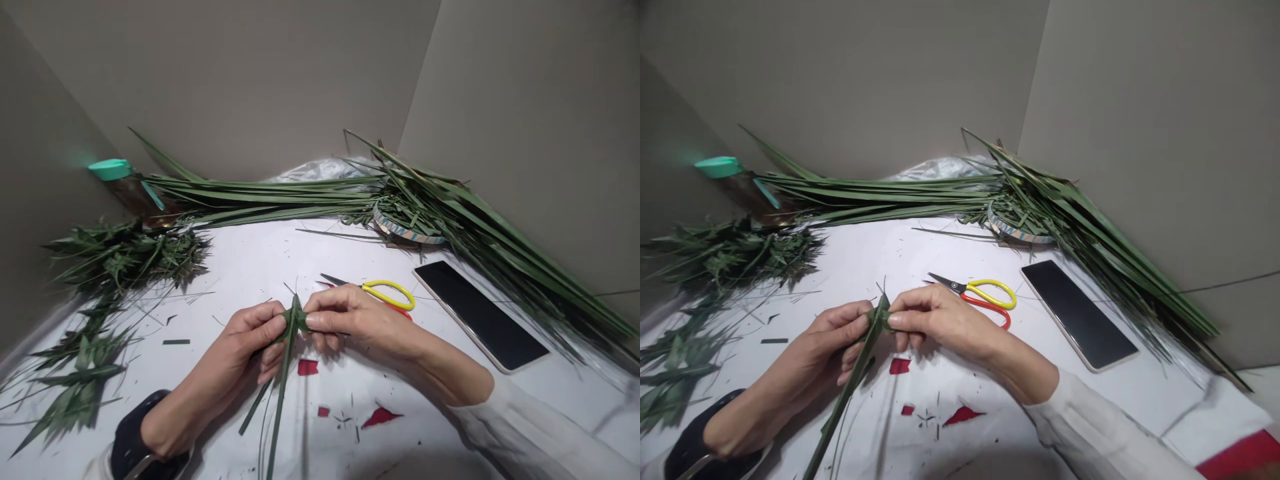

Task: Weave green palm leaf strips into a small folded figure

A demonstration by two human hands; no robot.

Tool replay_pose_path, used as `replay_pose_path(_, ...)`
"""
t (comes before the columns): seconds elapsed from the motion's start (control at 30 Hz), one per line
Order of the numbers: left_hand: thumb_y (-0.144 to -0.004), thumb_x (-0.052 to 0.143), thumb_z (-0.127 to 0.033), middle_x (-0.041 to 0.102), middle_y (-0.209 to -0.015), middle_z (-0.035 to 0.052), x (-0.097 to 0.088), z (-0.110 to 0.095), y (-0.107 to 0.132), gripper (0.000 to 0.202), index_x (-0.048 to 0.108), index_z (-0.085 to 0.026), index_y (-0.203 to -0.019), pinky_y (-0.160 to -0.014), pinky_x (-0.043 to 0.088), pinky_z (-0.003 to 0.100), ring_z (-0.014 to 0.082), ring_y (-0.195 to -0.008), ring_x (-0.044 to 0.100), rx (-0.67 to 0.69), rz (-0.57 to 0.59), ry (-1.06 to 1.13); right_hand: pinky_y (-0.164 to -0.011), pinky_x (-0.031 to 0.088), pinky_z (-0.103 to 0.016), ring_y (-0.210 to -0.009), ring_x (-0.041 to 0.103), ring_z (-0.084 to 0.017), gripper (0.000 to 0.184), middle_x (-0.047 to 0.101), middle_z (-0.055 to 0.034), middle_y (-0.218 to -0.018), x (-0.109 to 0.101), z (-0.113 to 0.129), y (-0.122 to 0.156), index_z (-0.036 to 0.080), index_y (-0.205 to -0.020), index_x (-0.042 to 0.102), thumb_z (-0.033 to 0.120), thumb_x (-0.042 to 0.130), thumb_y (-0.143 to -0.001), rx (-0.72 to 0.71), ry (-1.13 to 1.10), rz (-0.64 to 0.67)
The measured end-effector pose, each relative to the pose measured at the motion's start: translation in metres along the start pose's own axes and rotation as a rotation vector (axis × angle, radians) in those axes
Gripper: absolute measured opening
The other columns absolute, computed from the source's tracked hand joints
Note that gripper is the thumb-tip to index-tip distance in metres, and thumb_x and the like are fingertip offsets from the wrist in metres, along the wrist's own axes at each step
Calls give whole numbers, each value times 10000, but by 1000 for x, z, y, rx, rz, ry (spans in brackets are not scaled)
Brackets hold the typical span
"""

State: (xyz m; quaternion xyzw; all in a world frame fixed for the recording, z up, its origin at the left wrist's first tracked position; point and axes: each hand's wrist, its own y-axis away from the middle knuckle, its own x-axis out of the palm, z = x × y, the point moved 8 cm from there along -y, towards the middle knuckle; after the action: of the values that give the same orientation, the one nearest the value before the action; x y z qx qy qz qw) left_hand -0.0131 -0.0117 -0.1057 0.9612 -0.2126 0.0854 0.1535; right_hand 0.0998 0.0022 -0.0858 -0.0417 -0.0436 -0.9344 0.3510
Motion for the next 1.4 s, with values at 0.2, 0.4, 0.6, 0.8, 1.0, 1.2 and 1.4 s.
replay_pose_path(0.2, -862, 660, -333, 425, -478, -71, 4, 3, 1, 243, 594, -167, -699, -412, 345, 173, 60, -395, 377, -10, 44, 153, -601, 445, -219, -575, 548, -92, 249, 629, -11, -666, 3, -4, 1, 131, -751, 656, 364, 693, -827, 43, -151, 47)
replay_pose_path(0.4, -855, 669, -295, 421, -480, -59, 6, 6, 2, 235, 613, -157, -673, -460, 351, 180, 66, -434, 371, -16, 77, 229, -602, 461, -225, -587, 573, -101, 257, 648, -22, -683, 7, -6, 1, 128, -758, 654, 367, 685, -848, 37, -170, 99)
replay_pose_path(0.6, -911, 578, -255, 398, -498, -63, 9, 8, 3, 136, 659, -166, -847, -443, 316, 186, 70, -436, 296, -39, 90, 243, -595, 441, -217, -582, 551, -92, 242, 626, -4, -661, 7, -6, 0, 132, -753, 653, 353, 693, -842, 46, -179, 93)
replay_pose_path(0.8, -864, 663, -213, 487, -512, -61, 2, 8, 0, 197, 683, -219, -1060, -422, 335, 136, 48, -416, 347, -49, 31, 270, -607, 432, -226, -587, 541, -94, 232, 610, 1, -649, 6, -2, 2, 131, -719, 643, 284, 618, -891, 40, -77, 57)
replay_pose_path(1.0, -862, 669, -249, 459, -465, -70, -2, 8, -1, 147, 685, -191, -996, -369, 330, 133, 45, -384, 289, -56, 19, 263, -601, 427, -228, -586, 535, -91, 269, 619, -1, -661, -2, -2, 2, 131, -731, 636, 365, 670, -860, 34, -14, -38)
replay_pose_path(1.2, -856, 675, -255, 513, -492, -41, 0, 9, -1, 89, 677, -173, -891, -405, 345, 146, 47, -388, 373, -67, 49, 284, -579, 417, -214, -567, 528, -78, 275, 616, 6, -660, -2, -4, 1, 131, -743, 651, 385, 697, -839, 58, -74, -29)
replay_pose_path(1.4, -800, 742, -297, 519, -528, -32, 4, 12, -3, 166, 701, -143, -846, -403, 351, 147, 40, -397, 390, -86, 79, 303, -573, 408, -218, -563, 520, -84, 297, 600, 11, -630, 0, -5, 1, 136, -707, 641, 401, 706, -826, 67, -92, 5)
